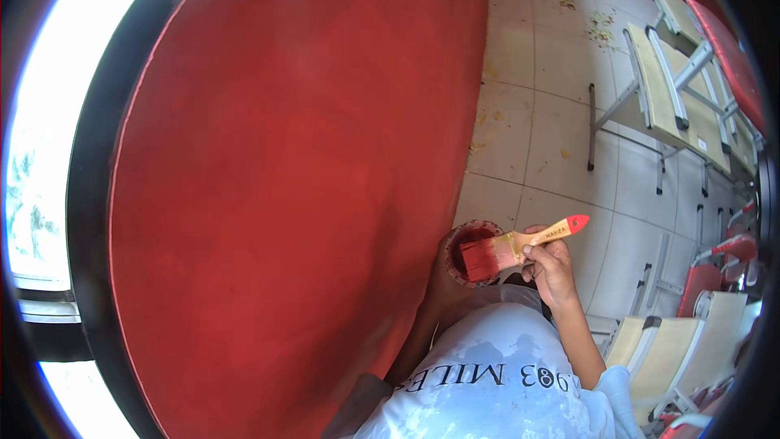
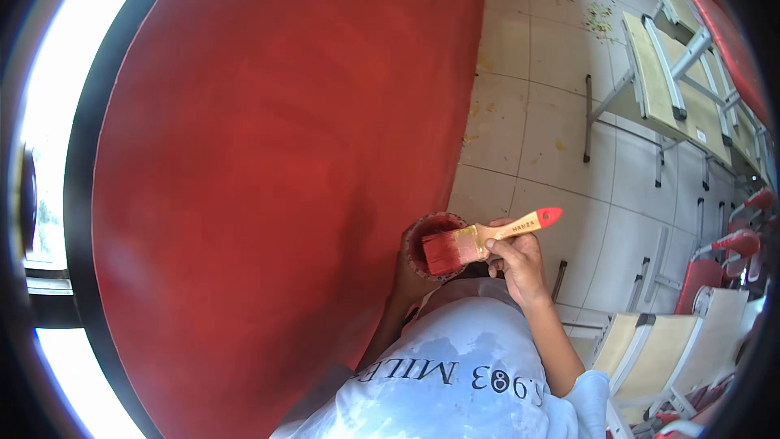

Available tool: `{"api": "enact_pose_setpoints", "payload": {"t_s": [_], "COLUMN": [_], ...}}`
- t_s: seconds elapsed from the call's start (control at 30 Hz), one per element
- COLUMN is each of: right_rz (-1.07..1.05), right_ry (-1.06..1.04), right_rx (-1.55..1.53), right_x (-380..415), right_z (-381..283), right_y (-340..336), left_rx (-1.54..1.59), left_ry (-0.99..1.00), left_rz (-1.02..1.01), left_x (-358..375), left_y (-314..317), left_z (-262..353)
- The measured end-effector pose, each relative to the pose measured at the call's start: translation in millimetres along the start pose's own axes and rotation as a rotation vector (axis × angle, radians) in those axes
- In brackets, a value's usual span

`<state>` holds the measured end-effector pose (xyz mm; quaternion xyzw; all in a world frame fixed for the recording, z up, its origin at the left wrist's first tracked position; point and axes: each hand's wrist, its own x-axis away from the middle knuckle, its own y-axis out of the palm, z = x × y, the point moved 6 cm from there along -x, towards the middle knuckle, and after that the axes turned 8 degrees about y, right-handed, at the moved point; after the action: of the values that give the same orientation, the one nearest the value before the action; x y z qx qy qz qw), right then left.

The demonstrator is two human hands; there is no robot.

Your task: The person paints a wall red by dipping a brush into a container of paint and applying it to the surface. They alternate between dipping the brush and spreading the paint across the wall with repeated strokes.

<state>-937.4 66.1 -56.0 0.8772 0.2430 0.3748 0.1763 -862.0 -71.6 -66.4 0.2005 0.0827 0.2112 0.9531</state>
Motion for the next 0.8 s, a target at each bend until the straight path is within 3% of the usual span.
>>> {"api": "enact_pose_setpoints", "payload": {"t_s": [0.13,0.3,0.8], "right_rz": [-0.025,-0.126,-0.410], "right_ry": [-0.009,0.045,0.266], "right_rx": [-0.058,-0.045,0.259], "right_x": [-2,-9,-56], "right_z": [0,1,-19], "right_y": [-2,-8,15], "left_rx": [-0.195,-0.489,-0.567], "left_ry": [0.096,0.298,0.360], "left_rz": [-0.080,0.102,0.652], "left_x": [-2,19,53], "left_y": [-1,0,11], "left_z": [7,5,-12]}}
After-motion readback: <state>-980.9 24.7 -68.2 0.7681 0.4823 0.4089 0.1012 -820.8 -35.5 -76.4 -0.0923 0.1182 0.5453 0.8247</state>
